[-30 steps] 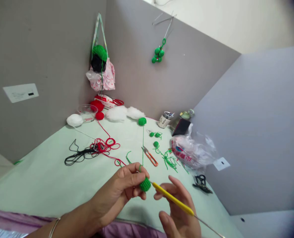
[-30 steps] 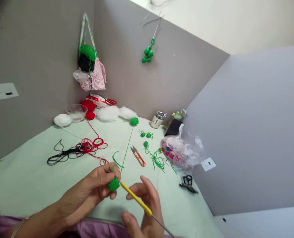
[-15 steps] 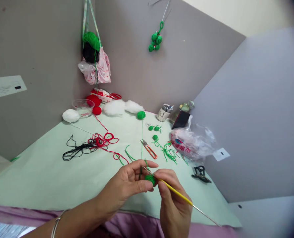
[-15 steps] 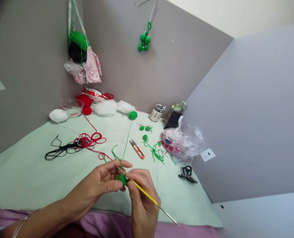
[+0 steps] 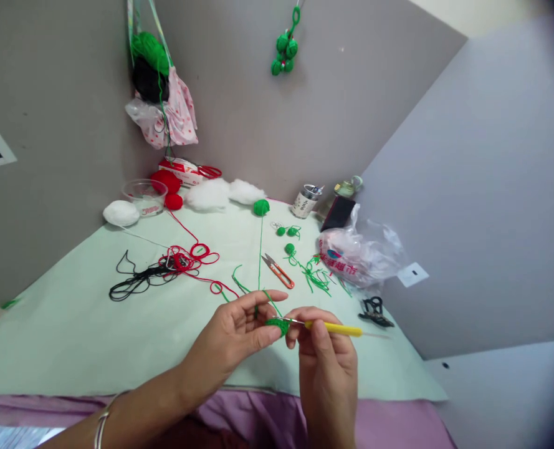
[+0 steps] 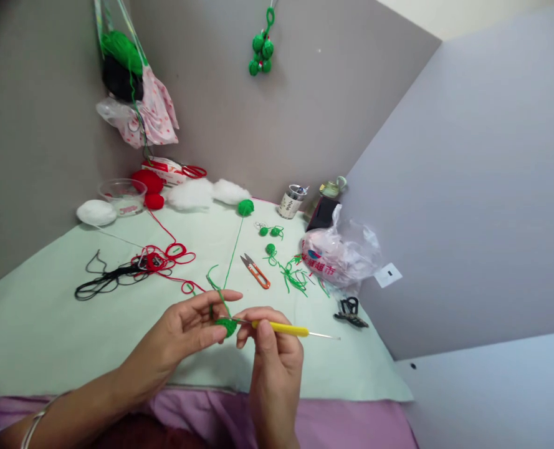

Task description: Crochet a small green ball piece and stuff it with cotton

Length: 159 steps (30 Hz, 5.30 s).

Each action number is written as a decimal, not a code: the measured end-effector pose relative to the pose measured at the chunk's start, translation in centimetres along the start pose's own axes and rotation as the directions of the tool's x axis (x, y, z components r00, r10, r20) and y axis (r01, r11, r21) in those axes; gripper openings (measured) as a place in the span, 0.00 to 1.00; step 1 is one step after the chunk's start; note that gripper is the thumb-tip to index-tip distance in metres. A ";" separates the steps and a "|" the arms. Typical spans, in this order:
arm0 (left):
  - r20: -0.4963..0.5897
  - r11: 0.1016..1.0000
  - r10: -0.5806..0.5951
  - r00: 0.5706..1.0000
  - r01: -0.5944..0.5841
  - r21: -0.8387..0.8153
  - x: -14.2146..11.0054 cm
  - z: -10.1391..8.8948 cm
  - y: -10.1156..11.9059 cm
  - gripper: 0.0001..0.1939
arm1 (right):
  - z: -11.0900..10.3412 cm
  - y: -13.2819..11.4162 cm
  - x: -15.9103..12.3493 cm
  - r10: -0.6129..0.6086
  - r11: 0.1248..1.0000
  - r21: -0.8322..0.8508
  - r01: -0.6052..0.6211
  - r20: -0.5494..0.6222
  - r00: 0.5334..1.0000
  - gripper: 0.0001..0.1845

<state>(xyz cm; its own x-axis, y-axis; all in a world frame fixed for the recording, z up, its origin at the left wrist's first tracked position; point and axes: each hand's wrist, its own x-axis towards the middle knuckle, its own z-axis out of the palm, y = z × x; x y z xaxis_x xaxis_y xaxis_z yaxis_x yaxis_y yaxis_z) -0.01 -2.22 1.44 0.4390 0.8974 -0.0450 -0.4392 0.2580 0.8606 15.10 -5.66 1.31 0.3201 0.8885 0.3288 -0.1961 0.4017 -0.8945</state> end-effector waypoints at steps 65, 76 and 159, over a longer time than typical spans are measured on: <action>-0.058 0.970 0.077 0.995 -0.061 0.237 0.4 -0.7 -2.2 0.15 | -2.9 1.4 -1.1 -0.173 0.901 -0.383 0.204 0.113 0.978 0.13; -0.079 0.999 -0.052 0.995 0.053 0.010 0.5 0.5 -2.0 0.32 | -2.8 2.3 -1.1 -0.399 0.783 -0.453 0.426 0.160 0.903 0.13; -0.035 0.996 -0.070 0.997 0.068 -0.052 1.4 0.6 -3.1 0.24 | -3.3 2.6 -0.9 -0.336 0.773 -0.503 0.386 0.191 0.922 0.13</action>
<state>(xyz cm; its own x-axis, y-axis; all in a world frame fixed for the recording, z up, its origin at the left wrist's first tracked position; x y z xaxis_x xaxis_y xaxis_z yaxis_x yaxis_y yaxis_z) 2.41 -1.99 -0.98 0.4406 0.8893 -0.1225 -0.4485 0.3363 0.8281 17.35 -6.12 -2.30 0.1842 0.7268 0.6617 0.4382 0.5419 -0.7171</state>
